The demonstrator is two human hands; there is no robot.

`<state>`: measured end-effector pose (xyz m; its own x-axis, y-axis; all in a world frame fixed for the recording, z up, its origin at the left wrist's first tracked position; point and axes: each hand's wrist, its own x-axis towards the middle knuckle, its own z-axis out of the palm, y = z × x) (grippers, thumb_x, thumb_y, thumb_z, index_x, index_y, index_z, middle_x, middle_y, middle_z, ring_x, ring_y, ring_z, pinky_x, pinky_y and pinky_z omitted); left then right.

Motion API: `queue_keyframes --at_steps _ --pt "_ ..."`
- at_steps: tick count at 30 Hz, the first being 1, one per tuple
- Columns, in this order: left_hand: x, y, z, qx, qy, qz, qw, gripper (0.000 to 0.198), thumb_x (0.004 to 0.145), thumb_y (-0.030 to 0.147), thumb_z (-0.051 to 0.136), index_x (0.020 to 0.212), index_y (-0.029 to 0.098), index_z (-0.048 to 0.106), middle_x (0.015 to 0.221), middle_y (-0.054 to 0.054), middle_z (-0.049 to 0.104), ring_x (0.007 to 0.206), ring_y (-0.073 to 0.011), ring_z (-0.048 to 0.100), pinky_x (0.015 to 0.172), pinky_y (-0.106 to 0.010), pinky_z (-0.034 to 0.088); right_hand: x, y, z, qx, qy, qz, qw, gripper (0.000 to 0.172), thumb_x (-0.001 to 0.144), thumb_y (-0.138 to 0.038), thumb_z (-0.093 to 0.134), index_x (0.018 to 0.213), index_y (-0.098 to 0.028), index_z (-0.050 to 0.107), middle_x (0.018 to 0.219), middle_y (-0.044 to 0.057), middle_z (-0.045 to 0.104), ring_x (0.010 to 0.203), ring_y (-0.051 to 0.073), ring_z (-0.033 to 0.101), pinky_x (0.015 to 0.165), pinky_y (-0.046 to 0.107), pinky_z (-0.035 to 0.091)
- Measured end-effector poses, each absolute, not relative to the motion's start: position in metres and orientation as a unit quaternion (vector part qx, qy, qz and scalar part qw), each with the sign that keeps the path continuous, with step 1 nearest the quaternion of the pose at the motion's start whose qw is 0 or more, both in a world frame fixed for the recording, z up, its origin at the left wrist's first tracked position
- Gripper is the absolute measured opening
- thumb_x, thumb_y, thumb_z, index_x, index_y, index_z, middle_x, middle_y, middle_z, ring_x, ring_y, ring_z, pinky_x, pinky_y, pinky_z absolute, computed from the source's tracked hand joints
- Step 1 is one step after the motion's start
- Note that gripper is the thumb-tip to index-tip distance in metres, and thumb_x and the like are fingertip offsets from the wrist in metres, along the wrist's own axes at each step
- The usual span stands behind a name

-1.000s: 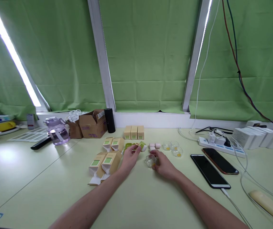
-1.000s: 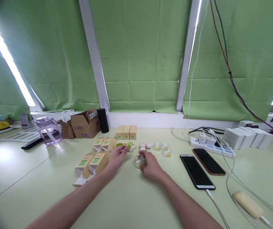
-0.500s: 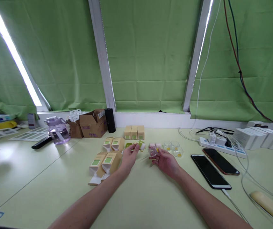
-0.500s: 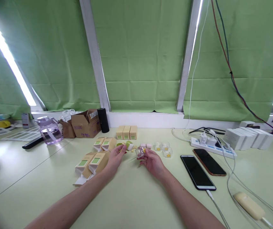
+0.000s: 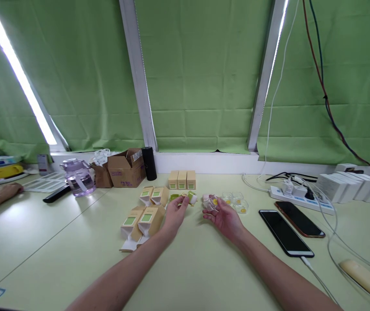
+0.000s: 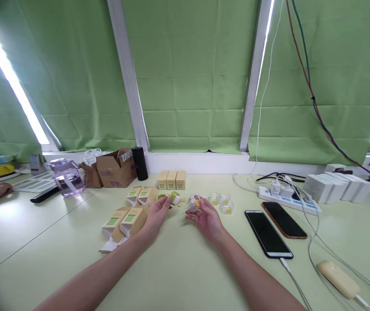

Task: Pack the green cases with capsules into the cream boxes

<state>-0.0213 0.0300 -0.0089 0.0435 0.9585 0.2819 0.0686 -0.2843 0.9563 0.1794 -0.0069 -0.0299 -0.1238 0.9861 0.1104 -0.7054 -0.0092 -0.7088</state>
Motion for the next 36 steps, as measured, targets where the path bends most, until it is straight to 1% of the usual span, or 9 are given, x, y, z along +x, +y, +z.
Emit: queue_keyframes --at_steps 4,10,14,18,20,23,27,30,36 --pt "-0.021 0.029 -0.009 0.592 0.43 0.538 0.417 0.066 0.075 0.078 0.068 0.093 0.015 0.078 0.092 -0.009 0.077 0.081 -0.022 0.065 0.076 -0.03 0.049 0.177 -0.014 -0.022 -0.237 -0.339 0.656 0.631 0.049 0.073 -0.038 0.09 0.113 -0.024 0.065 0.103 0.004 0.075 0.082 0.023 0.074 0.075 0.04 0.06" --pt "-0.022 0.03 -0.011 0.601 0.43 0.535 0.409 0.062 0.079 0.075 0.067 0.095 0.016 0.078 0.092 -0.008 0.077 0.081 -0.0218 0.064 0.076 -0.03 0.048 0.174 -0.017 -0.02 -0.29 -0.373 0.604 0.642 0.06 0.066 -0.035 0.095 0.117 -0.026 0.065 0.112 0.005 0.071 0.087 0.02 0.07 0.066 0.031 0.057" --pt "-0.021 0.029 -0.01 0.599 0.427 0.535 0.416 0.062 0.077 0.076 0.068 0.092 0.016 0.077 0.091 -0.009 0.076 0.081 -0.022 0.064 0.076 -0.03 0.049 0.173 -0.017 -0.021 -0.313 -0.4 0.579 0.638 0.063 0.064 -0.036 0.096 0.117 -0.026 0.064 0.111 0.004 0.069 0.087 0.019 0.07 0.063 0.029 0.056" --pt "-0.019 0.026 -0.007 0.596 0.426 0.533 0.424 0.062 0.074 0.076 0.069 0.089 0.016 0.076 0.089 -0.008 0.076 0.08 -0.0217 0.064 0.076 -0.031 0.049 0.171 -0.016 -0.023 -0.331 -0.411 0.569 0.631 0.061 0.067 -0.043 0.094 0.115 -0.025 0.061 0.104 0.003 0.07 0.084 0.02 0.072 0.063 0.03 0.059" --pt "-0.019 0.025 -0.006 0.598 0.426 0.532 0.422 0.061 0.075 0.075 0.069 0.089 0.016 0.076 0.088 -0.008 0.075 0.08 -0.022 0.064 0.076 -0.031 0.05 0.17 -0.015 -0.023 -0.345 -0.413 0.57 0.621 0.06 0.069 -0.048 0.092 0.114 -0.025 0.06 0.099 0.002 0.07 0.079 0.02 0.074 0.059 0.03 0.058" --pt "-0.019 0.024 -0.006 0.603 0.421 0.535 0.417 0.059 0.078 0.074 0.069 0.089 0.016 0.077 0.088 -0.007 0.075 0.082 -0.0227 0.064 0.078 -0.031 0.05 0.169 -0.016 -0.022 -0.354 -0.417 0.571 0.612 0.059 0.07 -0.053 0.09 0.112 -0.026 0.06 0.099 0.001 0.069 0.072 0.019 0.075 0.056 0.028 0.058" --pt "-0.019 0.022 -0.005 0.608 0.421 0.527 0.419 0.062 0.078 0.075 0.068 0.09 0.015 0.076 0.09 -0.008 0.075 0.083 -0.0222 0.065 0.078 -0.03 0.05 0.168 -0.017 -0.019 -0.335 -0.404 0.589 0.615 0.055 0.07 -0.05 0.092 0.11 -0.026 0.063 0.101 0.001 0.07 0.076 0.019 0.076 0.059 0.029 0.06" --pt "-0.018 0.018 -0.003 0.604 0.423 0.52 0.432 0.062 0.078 0.074 0.069 0.091 0.014 0.076 0.091 -0.009 0.075 0.083 -0.0216 0.066 0.077 -0.029 0.05 0.168 -0.019 -0.017 -0.315 -0.382 0.607 0.621 0.053 0.069 -0.046 0.093 0.11 -0.025 0.065 0.102 0.002 0.073 0.077 0.019 0.077 0.062 0.028 0.059" --pt "-0.015 0.014 -0.002 0.601 0.419 0.519 0.441 0.058 0.079 0.072 0.069 0.089 0.015 0.075 0.091 -0.008 0.075 0.082 -0.0213 0.065 0.074 -0.028 0.05 0.169 -0.02 -0.016 -0.284 -0.365 0.644 0.609 0.048 0.073 -0.046 0.091 0.108 -0.025 0.065 0.103 0.005 0.076 0.08 0.022 0.078 0.064 0.028 0.057"
